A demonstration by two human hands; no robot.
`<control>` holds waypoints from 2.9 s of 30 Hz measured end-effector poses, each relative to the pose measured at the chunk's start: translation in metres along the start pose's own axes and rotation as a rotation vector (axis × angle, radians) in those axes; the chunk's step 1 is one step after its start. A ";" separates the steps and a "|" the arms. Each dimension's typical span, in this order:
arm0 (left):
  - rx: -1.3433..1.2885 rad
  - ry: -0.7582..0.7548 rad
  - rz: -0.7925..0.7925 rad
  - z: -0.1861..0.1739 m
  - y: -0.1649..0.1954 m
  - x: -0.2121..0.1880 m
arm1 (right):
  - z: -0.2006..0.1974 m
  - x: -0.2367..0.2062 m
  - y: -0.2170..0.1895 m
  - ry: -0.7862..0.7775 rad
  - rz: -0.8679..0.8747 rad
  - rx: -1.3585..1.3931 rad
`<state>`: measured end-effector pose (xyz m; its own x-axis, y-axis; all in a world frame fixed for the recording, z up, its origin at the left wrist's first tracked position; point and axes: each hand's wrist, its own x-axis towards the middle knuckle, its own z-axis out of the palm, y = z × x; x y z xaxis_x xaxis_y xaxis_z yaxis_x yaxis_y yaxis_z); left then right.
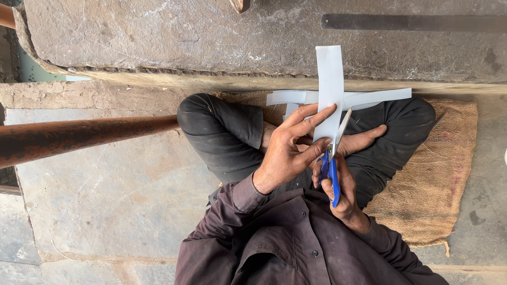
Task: The person sits on stone steps and cuts a white plastic sheet into strips with scissors, then folds and presses the cut strips by hand and places them into a metal container beside them.
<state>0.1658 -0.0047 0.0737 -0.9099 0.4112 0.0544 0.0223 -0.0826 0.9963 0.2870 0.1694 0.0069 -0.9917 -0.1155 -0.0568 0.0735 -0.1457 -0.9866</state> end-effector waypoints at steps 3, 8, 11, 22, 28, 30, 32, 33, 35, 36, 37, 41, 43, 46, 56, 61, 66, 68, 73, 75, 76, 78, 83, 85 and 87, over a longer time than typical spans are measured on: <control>0.005 0.003 0.015 0.000 0.000 0.000 | 0.000 -0.002 0.002 0.002 0.003 0.009; -0.015 -0.004 -0.021 0.000 0.000 -0.001 | -0.001 -0.002 0.005 0.006 -0.007 -0.013; -0.019 -0.003 -0.016 0.001 -0.001 -0.001 | -0.002 -0.003 0.005 0.007 0.004 0.002; -0.040 -0.003 0.000 0.000 0.001 0.000 | -0.001 -0.008 0.004 0.031 0.075 0.006; 0.096 0.018 0.042 -0.007 0.011 0.000 | -0.004 -0.012 0.006 0.013 0.102 0.082; 0.041 0.026 0.048 -0.013 0.010 0.004 | -0.004 -0.012 0.005 -0.004 0.106 0.100; -0.050 0.011 0.026 -0.017 0.006 0.011 | -0.004 -0.012 0.002 -0.015 0.134 0.122; -0.113 -0.009 0.003 -0.018 0.004 0.016 | -0.003 -0.011 0.000 -0.021 0.147 0.133; -0.150 -0.025 -0.016 -0.020 0.001 0.019 | -0.003 -0.006 -0.003 -0.053 0.114 0.161; -0.126 -0.021 -0.013 -0.021 0.000 0.019 | -0.002 -0.004 -0.004 -0.067 0.099 0.175; -0.102 -0.017 -0.011 -0.022 0.000 0.019 | -0.002 -0.003 -0.005 -0.096 0.064 0.172; -0.057 -0.022 0.001 -0.022 0.003 0.019 | -0.002 -0.001 -0.006 -0.136 0.012 0.151; 0.012 -0.023 0.018 -0.022 0.006 0.018 | -0.003 -0.001 -0.005 -0.135 0.016 0.141; 0.052 -0.020 0.014 -0.021 0.011 0.016 | -0.003 -0.001 -0.001 -0.136 -0.005 0.129; 0.018 -0.081 0.021 -0.015 0.008 0.012 | -0.006 0.004 -0.001 -0.096 -0.031 0.092; 0.007 -0.089 0.010 -0.014 0.006 0.011 | -0.005 0.007 -0.004 -0.086 -0.051 0.070; -0.003 -0.093 0.002 -0.014 0.006 0.011 | -0.004 0.006 -0.006 -0.077 -0.035 0.045; -0.007 -0.091 0.006 -0.013 0.006 0.011 | -0.004 0.005 -0.006 -0.067 -0.036 0.033; 0.007 -0.085 0.010 -0.014 0.007 0.012 | -0.004 0.003 -0.002 -0.055 -0.022 0.049; 0.004 -0.087 0.016 -0.014 0.008 0.011 | -0.004 0.002 -0.001 -0.050 -0.019 0.058; 0.003 -0.088 0.020 -0.014 0.008 0.011 | -0.005 0.001 -0.001 -0.046 -0.017 0.052; 0.008 -0.084 0.018 -0.015 0.009 0.011 | -0.005 0.000 -0.001 -0.038 -0.013 0.039; 0.015 -0.081 0.001 -0.015 0.010 0.012 | -0.005 -0.002 0.000 -0.021 0.019 0.055; 0.019 -0.082 0.007 -0.015 0.009 0.012 | -0.005 -0.003 0.000 -0.020 0.025 0.059; 0.016 -0.082 0.009 -0.015 0.009 0.011 | -0.005 -0.004 0.000 -0.013 0.036 0.055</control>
<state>0.1493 -0.0146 0.0827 -0.8729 0.4832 0.0679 0.0374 -0.0724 0.9967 0.2906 0.1745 0.0063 -0.9868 -0.1347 -0.0897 0.1152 -0.1952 -0.9740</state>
